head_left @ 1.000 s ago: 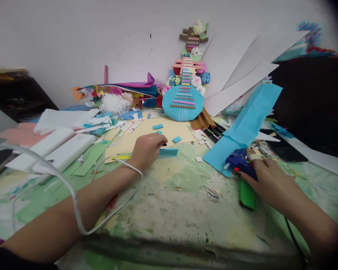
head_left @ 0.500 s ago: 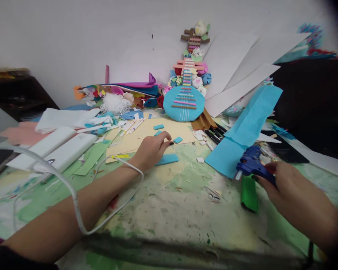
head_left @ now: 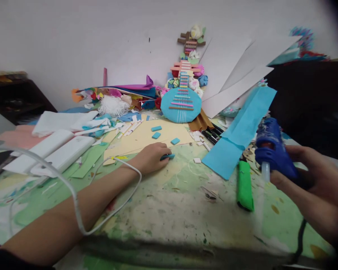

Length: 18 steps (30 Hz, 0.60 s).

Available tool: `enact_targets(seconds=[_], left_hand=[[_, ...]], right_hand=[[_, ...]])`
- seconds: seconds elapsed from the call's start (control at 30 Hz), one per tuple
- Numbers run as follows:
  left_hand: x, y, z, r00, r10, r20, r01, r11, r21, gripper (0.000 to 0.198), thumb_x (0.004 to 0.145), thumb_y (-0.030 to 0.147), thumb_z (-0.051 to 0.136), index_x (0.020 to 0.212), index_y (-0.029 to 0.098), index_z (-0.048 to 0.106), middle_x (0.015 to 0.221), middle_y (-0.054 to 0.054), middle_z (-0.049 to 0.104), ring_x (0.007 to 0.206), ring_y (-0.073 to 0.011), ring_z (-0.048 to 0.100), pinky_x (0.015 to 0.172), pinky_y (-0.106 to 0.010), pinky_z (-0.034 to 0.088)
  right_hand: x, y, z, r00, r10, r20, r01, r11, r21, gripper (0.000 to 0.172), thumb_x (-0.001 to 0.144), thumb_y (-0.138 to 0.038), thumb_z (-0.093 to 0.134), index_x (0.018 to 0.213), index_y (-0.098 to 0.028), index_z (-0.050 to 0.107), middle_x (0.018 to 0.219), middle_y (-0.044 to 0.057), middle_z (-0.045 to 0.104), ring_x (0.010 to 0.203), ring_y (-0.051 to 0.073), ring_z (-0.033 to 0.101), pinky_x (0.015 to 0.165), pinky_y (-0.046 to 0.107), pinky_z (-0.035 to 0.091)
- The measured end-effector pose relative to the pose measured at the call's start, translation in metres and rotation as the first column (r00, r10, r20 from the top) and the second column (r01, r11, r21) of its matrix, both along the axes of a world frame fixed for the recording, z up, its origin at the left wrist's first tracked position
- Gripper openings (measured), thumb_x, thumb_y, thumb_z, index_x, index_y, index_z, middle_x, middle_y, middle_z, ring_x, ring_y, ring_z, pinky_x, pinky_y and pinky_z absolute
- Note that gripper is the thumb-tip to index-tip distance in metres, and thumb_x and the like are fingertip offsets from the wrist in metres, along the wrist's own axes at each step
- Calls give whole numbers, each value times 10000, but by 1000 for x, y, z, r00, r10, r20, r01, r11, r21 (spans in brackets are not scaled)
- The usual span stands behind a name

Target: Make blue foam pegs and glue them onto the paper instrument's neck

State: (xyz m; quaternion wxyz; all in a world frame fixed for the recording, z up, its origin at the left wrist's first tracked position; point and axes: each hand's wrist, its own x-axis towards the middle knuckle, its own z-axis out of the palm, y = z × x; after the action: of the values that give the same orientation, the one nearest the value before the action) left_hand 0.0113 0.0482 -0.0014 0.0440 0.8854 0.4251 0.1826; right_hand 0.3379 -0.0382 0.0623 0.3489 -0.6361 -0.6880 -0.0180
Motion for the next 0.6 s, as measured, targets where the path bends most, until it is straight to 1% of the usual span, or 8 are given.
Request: enact_targets(seconds=[0.07,0.17,0.23,0.3,0.33,0.4,0.5,0.6], left_hand=[[2,-2,1,998,-29,61,29,1000,1,198,799,181,510,904,166,677,861,-92,662,826,-194,609,753,-316,470],[8,-10,8,959,-78,271,78,997,10,168,799,201,545,896,164,677,824,-71,685,751,-156,619,716,-286,490],[14,-18,16,901,-91,425,98,995,5,157,802,235,573,895,164,677,818,-63,703,734,-143,632,714,-271,505],[18,-26,22,843,-79,532,123,991,-49,163,802,264,596,888,157,684,826,-71,716,752,-152,649,729,-275,521],[20,-30,24,823,-75,564,150,985,-89,169,801,271,606,888,153,689,826,-74,718,756,-157,654,730,-278,526],[22,-34,25,792,-55,608,199,965,-172,177,798,282,623,886,148,697,821,-74,721,745,-160,656,717,-277,534],[24,-35,22,744,41,667,224,925,-306,196,765,313,665,846,139,706,809,-76,722,717,-160,654,666,-263,538],[27,-33,18,695,183,695,238,854,-463,227,720,338,699,803,127,701,781,-77,723,670,-158,650,590,-246,526]], right_hand=[[-15,5,6,974,89,-209,-100,994,-45,380,679,-472,627,973,-243,552,803,25,606,581,163,537,486,262,424],[-39,20,6,868,176,-464,-255,960,-112,332,622,-399,703,857,-218,554,694,-10,553,545,129,486,453,233,387],[-54,29,3,740,218,-636,-381,915,-130,272,643,-316,688,838,-216,527,662,-36,526,486,94,454,423,215,358],[-68,34,0,578,275,-768,-545,831,-113,254,673,-248,650,885,-217,512,631,-54,520,423,71,431,403,211,353],[-75,35,-2,521,297,-800,-609,787,-104,270,682,-231,643,916,-214,510,632,-56,533,394,61,419,394,212,357],[-86,34,-5,459,332,-824,-689,719,-93,319,683,-219,660,962,-207,506,724,-31,597,369,44,419,382,215,377],[-96,31,-11,390,347,-853,-731,680,-57,402,651,-228,710,980,-215,479,994,28,626,399,37,470,346,205,400],[-96,30,-19,357,295,-886,-753,653,-86,425,642,-276,727,959,-216,451,1031,32,615,380,36,475,310,207,402]])
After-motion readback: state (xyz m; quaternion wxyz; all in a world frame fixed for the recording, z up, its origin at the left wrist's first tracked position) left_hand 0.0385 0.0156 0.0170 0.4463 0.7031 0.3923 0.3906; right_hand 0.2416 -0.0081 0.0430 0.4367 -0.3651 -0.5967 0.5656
